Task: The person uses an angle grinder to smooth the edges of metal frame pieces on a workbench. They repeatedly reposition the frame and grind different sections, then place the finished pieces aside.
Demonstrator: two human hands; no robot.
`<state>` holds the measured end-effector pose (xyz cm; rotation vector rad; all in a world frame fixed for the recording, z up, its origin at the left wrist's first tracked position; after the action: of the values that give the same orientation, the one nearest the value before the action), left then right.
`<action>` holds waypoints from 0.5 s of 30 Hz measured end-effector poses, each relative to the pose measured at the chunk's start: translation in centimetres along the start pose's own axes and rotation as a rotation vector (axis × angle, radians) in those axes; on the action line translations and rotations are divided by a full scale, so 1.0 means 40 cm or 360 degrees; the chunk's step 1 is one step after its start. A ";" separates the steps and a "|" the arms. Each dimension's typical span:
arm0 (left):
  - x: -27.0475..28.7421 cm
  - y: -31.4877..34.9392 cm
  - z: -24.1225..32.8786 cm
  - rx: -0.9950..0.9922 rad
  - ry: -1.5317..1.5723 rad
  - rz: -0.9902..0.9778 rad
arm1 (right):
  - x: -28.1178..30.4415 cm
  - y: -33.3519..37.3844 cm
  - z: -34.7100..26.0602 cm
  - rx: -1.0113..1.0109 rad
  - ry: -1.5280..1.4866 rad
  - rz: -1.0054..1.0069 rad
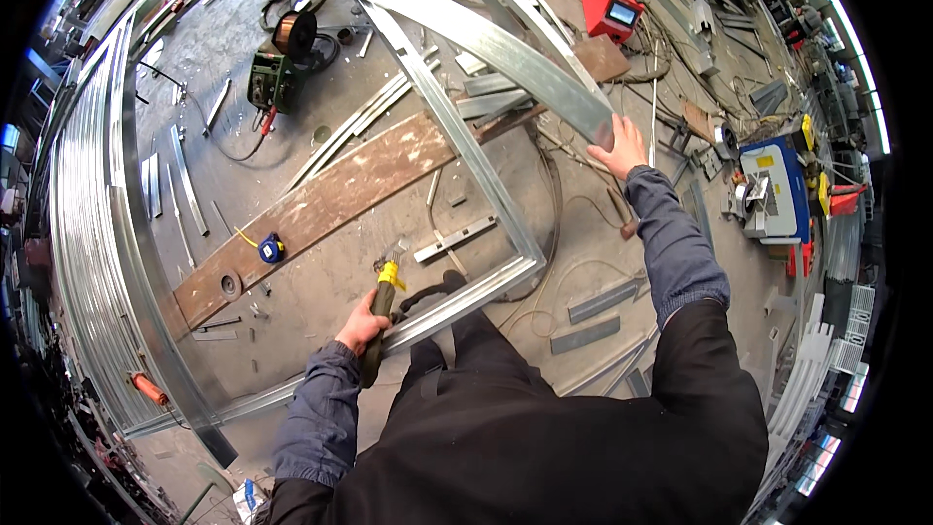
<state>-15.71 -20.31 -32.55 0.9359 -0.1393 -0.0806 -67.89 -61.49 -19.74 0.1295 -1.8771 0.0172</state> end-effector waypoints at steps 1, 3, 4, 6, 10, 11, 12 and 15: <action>0.000 -0.004 0.005 -0.0014 -0.0065 -0.0011 | -0.004 -0.041 0.039 -0.0053 0.0009 -0.0134; 0.008 0.003 0.020 0.0052 -0.0087 -0.0054 | 0.006 -0.117 0.055 -0.0087 0.0003 -0.0354; 0.012 0.010 0.030 0.0124 -0.0043 -0.0099 | 0.012 -0.141 0.046 -0.0074 -0.0004 -0.0435; 0.022 -0.003 0.020 0.0173 -0.0091 -0.0157 | 0.029 -0.187 0.021 -0.0105 0.0005 -0.0637; 0.008 -0.051 -0.020 0.0255 0.0018 -0.0177 | 0.033 -0.238 0.024 -0.0033 -0.0378 -0.0837; 0.005 -0.073 -0.054 0.0286 0.0066 -0.0202 | 0.027 -0.248 0.009 -0.0016 -0.0414 -0.0822; 0.003 -0.080 -0.029 0.0408 -0.0071 -0.0225 | 0.030 -0.236 0.038 -0.0046 -0.0440 -0.0794; 0.013 -0.142 -0.062 0.0489 -0.0454 -0.0231 | 0.027 -0.231 0.075 -0.0130 -0.0420 -0.0747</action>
<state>-14.87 -21.75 -38.54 1.2379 -0.3552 -0.3349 -70.17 -70.97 -20.12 0.5338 -2.0636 -0.4153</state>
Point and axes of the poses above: each hand's wrist, its own y-axis away from the middle knuckle, its own x-axis out of the back of the hand, z = x × y, the point moved 2 cm from there along -y, towards the middle knuckle, and after that the axes turned 12 degrees about -y, right-handed, at the moved point
